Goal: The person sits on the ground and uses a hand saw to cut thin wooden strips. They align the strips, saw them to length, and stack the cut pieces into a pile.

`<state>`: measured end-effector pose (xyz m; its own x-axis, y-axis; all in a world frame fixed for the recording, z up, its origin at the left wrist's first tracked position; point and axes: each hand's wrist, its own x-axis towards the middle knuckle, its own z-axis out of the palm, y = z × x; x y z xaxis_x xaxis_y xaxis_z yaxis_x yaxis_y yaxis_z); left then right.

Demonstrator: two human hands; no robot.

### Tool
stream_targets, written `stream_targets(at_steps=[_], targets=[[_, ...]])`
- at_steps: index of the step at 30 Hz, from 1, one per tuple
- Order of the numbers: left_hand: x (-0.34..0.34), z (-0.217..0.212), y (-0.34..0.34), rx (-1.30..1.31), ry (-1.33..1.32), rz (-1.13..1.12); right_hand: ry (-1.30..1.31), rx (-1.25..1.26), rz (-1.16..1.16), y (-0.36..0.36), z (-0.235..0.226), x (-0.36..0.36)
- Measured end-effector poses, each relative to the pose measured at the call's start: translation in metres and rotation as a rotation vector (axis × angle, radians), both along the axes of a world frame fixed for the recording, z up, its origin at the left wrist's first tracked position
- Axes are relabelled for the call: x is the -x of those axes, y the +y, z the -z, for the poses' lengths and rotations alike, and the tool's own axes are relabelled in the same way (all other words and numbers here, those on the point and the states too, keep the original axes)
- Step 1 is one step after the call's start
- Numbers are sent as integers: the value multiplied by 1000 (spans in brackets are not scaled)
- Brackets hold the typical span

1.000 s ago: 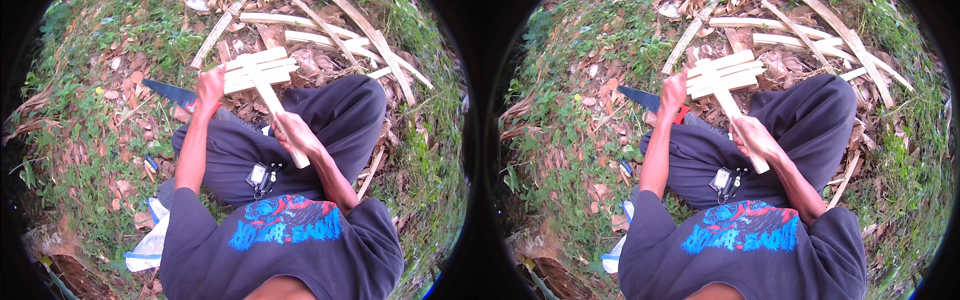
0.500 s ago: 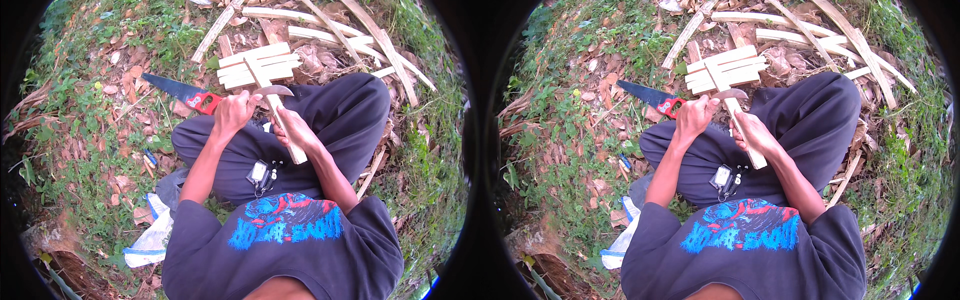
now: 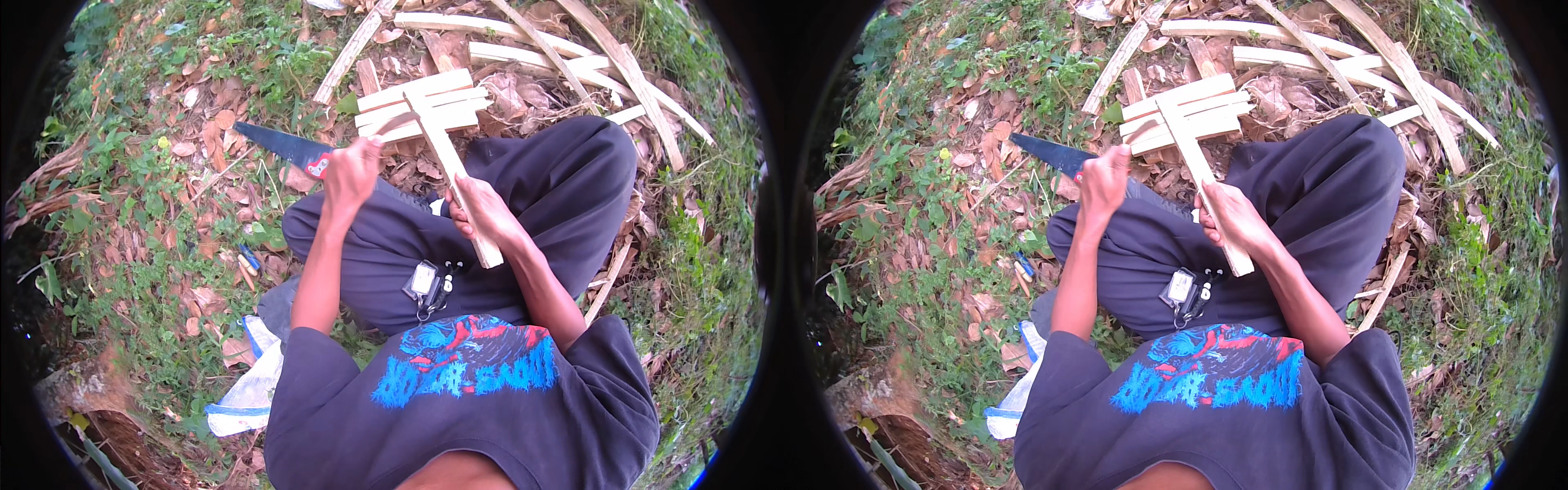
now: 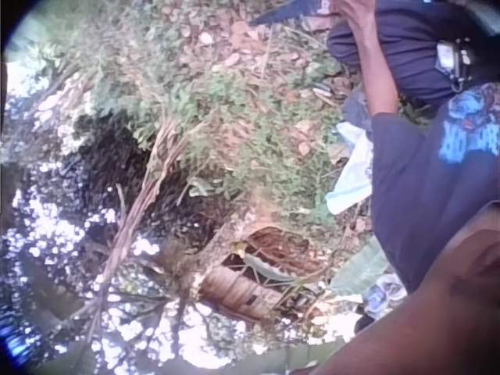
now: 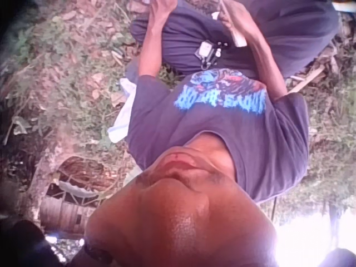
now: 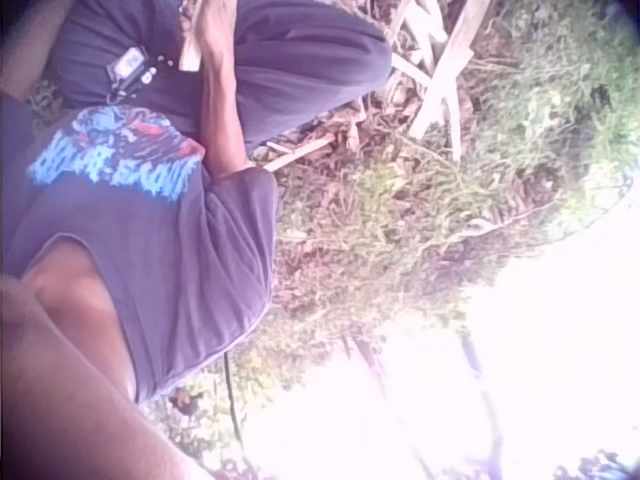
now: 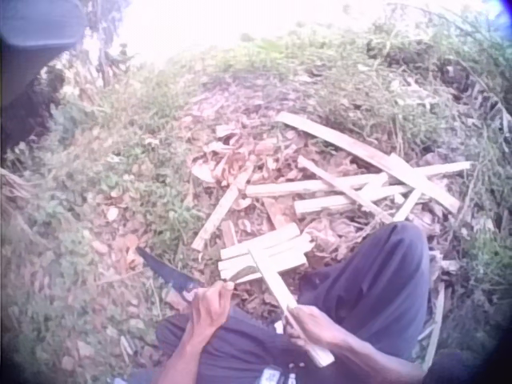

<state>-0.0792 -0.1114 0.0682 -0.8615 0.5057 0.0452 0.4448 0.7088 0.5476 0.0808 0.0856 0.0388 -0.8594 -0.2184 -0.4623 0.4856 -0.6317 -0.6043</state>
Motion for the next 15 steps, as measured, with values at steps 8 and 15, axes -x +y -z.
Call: stream_targets(at_steps=[8, 15], targets=[[90, 30, 5, 309, -119, -167, -30, -41, -63, -1, -1, -8], [146, 91, -74, 253, -74, -525, -8, -33, 58, 7, -10, 13]])
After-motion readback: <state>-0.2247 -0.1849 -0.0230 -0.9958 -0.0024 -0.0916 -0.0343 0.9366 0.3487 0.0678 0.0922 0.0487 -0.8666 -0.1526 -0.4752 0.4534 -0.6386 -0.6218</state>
